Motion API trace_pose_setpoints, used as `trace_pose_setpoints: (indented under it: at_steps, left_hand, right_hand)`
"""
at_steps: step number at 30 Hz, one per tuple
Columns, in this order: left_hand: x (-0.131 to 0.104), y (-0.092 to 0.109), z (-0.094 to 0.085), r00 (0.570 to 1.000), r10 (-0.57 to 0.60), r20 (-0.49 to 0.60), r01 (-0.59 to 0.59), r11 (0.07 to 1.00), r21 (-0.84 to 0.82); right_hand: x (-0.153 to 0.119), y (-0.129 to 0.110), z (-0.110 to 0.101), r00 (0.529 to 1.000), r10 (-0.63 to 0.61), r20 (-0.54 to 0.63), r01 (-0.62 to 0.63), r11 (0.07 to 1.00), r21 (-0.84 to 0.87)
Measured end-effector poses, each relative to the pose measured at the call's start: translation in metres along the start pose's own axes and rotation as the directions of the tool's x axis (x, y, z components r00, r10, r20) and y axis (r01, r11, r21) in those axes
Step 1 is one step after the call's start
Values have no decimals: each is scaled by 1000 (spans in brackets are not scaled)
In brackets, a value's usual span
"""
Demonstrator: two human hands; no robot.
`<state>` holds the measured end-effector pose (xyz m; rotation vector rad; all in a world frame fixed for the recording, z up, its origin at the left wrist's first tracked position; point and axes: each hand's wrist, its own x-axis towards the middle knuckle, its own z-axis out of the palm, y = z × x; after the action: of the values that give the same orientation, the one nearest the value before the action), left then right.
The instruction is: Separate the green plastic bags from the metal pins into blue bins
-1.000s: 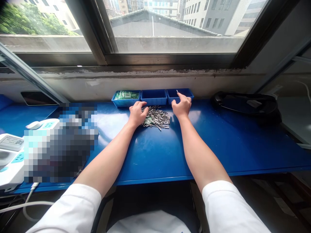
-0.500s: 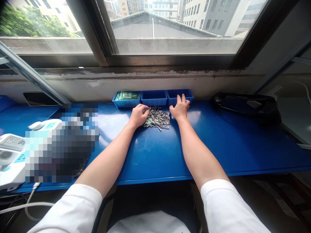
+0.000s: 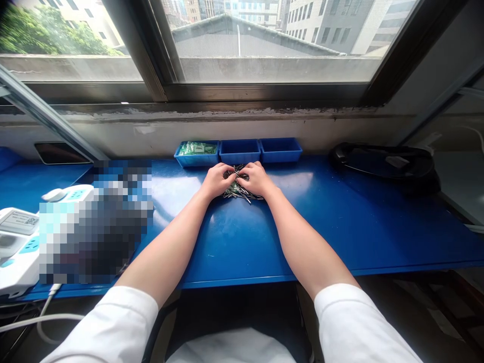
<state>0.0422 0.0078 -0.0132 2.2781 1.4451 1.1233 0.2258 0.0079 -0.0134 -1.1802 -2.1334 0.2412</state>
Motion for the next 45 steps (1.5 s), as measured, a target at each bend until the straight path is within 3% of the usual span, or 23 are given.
trace_pose_setpoints:
  at_steps: [7, 12, 16, 21, 26, 32, 39, 45]
  left_hand:
    - [0, 0, -1, 1000, 29, 7, -29, 998, -52]
    - [0, 0, -2, 998, 28, -52, -32, 997, -76]
    - [2, -3, -2, 998, -21, -66, 8, 980, -197]
    - [6, -6, -5, 989, -134, -55, 87, 855, -511]
    - [10, 4, -9, 974, -189, -125, 62, 753, -655]
    - [9, 9, -6, 954, -245, -174, 51, 703, -709]
    - [9, 12, -3, 953, -246, -177, 63, 731, -680]
    - [8, 13, -4, 967, -195, -165, 30, 729, -683]
  right_hand:
    - [3, -5, -1, 999, 47, 14, -48, 997, 58]
    - [4, -7, -1, 999, 30, 14, -30, 999, 24]
    - [3, -6, 0, 999, 28, 17, -29, 999, 35]
    - [1, -8, -2, 1000, 23, -19, -22, 998, 64]
    - [3, -18, -5, 997, -23, -71, 30, 995, 99]
    - [4, -27, -4, 995, 45, -86, -23, 970, 243]
    - [2, -28, -3, 991, 121, -47, -98, 935, 342]
    - [6, -24, -2, 969, 223, -105, -133, 832, 538]
